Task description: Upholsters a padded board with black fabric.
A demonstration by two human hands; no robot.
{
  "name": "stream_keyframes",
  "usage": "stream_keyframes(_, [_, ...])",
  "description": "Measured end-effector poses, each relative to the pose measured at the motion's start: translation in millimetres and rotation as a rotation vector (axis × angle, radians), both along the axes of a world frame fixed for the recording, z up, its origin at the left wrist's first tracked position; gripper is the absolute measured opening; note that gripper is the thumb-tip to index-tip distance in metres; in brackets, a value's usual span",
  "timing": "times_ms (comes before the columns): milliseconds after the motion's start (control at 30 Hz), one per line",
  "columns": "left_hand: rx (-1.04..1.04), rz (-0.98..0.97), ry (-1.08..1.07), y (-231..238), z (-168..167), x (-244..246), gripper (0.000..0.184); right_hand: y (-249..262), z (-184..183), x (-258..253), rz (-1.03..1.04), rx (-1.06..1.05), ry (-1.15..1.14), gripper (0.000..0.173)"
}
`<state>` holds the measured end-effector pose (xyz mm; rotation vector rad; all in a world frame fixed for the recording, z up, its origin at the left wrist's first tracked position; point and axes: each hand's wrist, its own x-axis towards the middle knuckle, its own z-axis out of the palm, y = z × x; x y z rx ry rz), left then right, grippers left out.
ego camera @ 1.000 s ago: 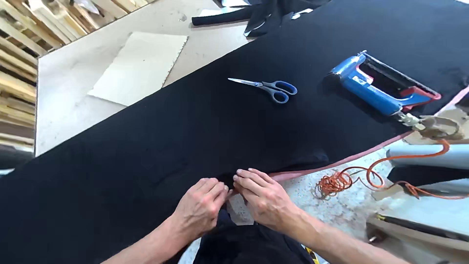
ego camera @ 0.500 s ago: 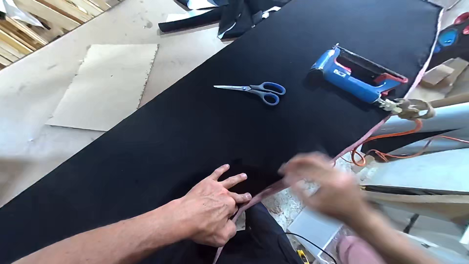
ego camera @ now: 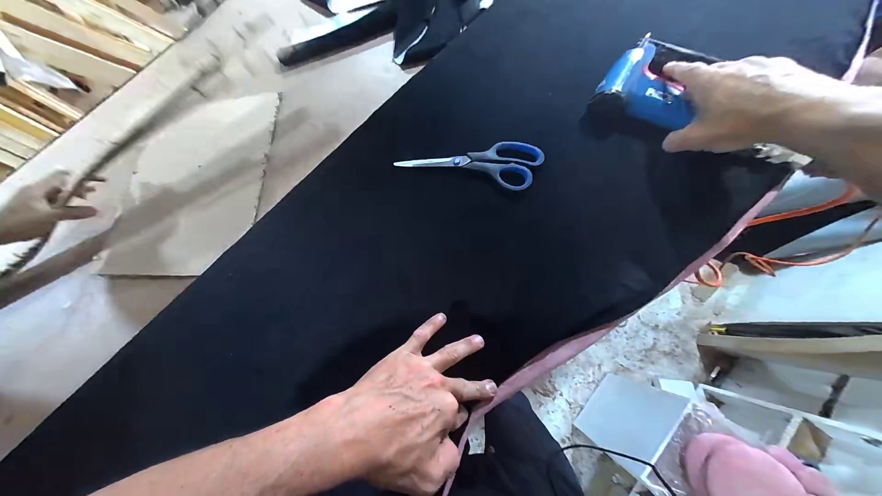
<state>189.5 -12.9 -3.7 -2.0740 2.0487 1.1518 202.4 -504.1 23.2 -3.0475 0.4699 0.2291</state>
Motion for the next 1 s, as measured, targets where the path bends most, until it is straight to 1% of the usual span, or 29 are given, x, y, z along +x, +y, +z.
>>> stream_keyframes(33, [-0.01, -0.007, -0.007, 0.5, -0.6, -0.1, 0.037, 1.3, 1.8, 3.3, -0.042, -0.025, 0.003, 0.079])
stream_keyframes(67, [-0.028, -0.012, -0.013, 0.9, -2.2, 1.4, 0.038, 4.4, 8.0, 1.1, -0.093, -0.042, -0.004, 0.065])
stream_keyframes(100, [-0.046, -0.009, -0.012, 1.2, -4.3, 3.7, 0.038, 8.4, 21.2, -7.4, -0.132, -0.052, -0.023, 0.047])
stream_keyframes(133, [-0.054, -0.004, 0.002, 1.7, -6.3, 5.2, 0.038, 15.3, 35.1, -25.4, -0.146, -0.053, -0.053, 0.034])
stream_keyframes(167, [-0.056, -0.005, 0.021, 1.9, -7.3, 7.0, 0.039, 28.9, 45.5, -54.6, -0.149, -0.018, -0.11, 0.035])
stream_keyframes(200, [-0.07, 0.0, 0.043, 2.3, -8.7, 7.7, 0.038, 51.0, 50.6, -94.0, -0.172, 0.063, -0.184, 0.041])
stream_keyframes(233, [-0.087, 0.001, 0.064, 2.6, -10.1, 8.1, 0.037, 85.6, 48.7, -143.7, -0.23, 0.173, -0.253, 0.043])
stream_keyframes(267, [-0.107, 0.002, 0.088, 2.1, -11.5, 8.8, 0.036, 135.4, 44.1, -195.0, -0.308, 0.308, -0.304, 0.039])
stream_keyframes(300, [-0.123, 0.007, 0.11, 2.2, -13.2, 8.7, 0.037, 186.1, 35.4, -238.3, -0.338, 0.402, -0.316, 0.039])
stream_keyframes(333, [-0.137, 0.01, 0.129, 2.1, -14.6, 10.2, 0.037, 232.2, 27.5, -263.4, -0.329, 0.485, -0.268, 0.042])
stream_keyframes(367, [-0.143, 0.011, 0.149, 2.7, -16.2, 10.7, 0.038, 269.5, 18.8, -276.8, -0.325, 0.57, -0.213, 0.047])
stream_keyframes(400, [-0.14, 0.006, 0.171, 3.0, -17.0, 10.4, 0.039, 297.2, 7.1, -286.4, -0.321, 0.625, -0.183, 0.047])
stream_keyframes(467, [-0.12, -0.009, 0.21, 0.5, -16.1, 10.2, 0.04, 329.9, -10.3, -289.7, -0.316, 0.666, -0.138, 0.04])
stream_keyframes(533, [-0.122, -0.008, 0.218, -1.0, -16.1, 10.2, 0.04, 341.0, -19.6, -281.7, -0.294, 0.655, -0.117, 0.034])
stream_keyframes(600, [-0.137, 0.002, 0.22, -0.5, -17.8, 10.5, 0.039, 342.5, -25.5, -276.5, -0.275, 0.651, -0.101, 0.031])
stream_keyframes(767, [-0.162, 0.018, 0.241, 3.6, -22.0, 10.1, 0.04, 347.8, -33.8, -272.3, -0.225, 0.652, -0.103, 0.031])
stream_keyframes(1000, [-0.171, 0.015, 0.23, 2.9, -22.4, 9.4, 0.04, 351.8, -36.1, -269.8, -0.227, 0.657, -0.087, 0.033])
